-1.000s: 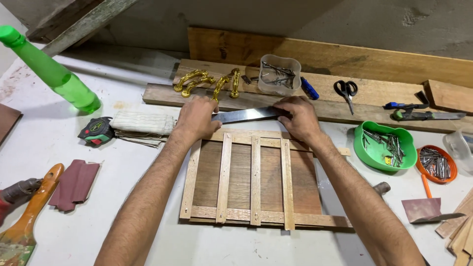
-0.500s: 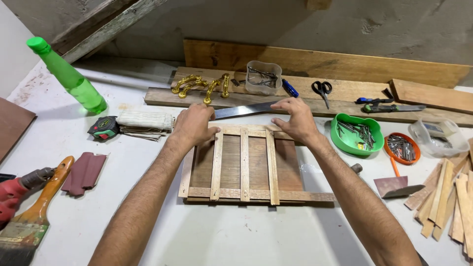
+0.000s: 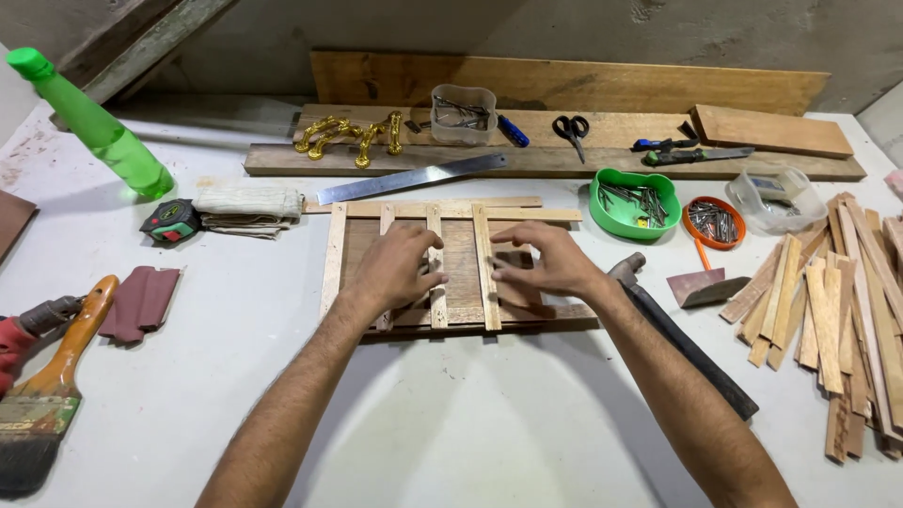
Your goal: The person assembles a small wooden frame on a workbench, positioning thin wood slats across a panel and hammering nails into them. They pick nails from containers, use a metal straightedge to align the slats, reposition the frame, and sand an edge with a sanding block.
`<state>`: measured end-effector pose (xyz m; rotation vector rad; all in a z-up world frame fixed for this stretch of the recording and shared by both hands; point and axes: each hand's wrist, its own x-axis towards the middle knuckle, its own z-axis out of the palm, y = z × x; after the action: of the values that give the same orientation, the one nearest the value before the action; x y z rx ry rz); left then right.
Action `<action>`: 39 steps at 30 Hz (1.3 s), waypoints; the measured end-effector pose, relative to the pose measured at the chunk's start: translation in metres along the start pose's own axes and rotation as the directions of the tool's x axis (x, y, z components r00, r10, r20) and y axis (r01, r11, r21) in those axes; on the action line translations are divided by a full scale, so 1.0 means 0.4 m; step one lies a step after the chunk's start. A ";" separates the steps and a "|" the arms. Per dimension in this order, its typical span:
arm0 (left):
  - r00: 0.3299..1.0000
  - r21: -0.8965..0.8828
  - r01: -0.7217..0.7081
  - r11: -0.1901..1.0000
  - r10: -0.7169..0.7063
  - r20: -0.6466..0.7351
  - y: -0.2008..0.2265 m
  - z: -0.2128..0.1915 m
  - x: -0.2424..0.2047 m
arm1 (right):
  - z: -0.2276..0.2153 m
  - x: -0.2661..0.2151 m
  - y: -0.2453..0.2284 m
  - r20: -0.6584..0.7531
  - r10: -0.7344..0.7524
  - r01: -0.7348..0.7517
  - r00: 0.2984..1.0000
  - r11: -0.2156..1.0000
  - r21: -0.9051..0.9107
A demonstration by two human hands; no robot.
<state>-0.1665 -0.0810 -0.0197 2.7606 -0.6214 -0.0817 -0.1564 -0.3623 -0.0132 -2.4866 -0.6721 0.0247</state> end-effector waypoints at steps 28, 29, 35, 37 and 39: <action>0.983 0.026 -0.182 0.983 0.181 0.015 0.112 0.131 -0.046 | 0.065 -0.100 -0.007 0.151 -0.115 0.131 0.982 0.987 -0.095; 0.980 0.022 -0.197 0.980 0.197 -0.004 0.111 0.132 -0.047 | 0.064 -0.101 -0.007 0.152 -0.119 0.134 0.981 0.987 -0.089; 0.984 -0.010 -0.172 0.985 0.173 0.044 0.142 0.084 -0.040 | 0.037 -0.123 -0.001 0.123 -0.099 0.102 0.987 0.994 -0.024; 0.984 -0.017 -0.152 0.988 0.153 0.092 0.152 0.084 -0.024 | 0.016 -0.147 0.007 0.104 -0.058 0.059 0.993 0.998 -0.008; 0.955 -0.001 -0.277 0.961 0.276 -0.111 0.154 0.119 0.010 | -0.017 -0.181 0.017 0.065 -0.051 0.053 0.997 0.998 -0.022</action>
<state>-0.1941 -0.1494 -0.0459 2.6116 -0.9636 0.1259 -0.2156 -0.4047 -0.0199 -2.4992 -0.7680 0.0781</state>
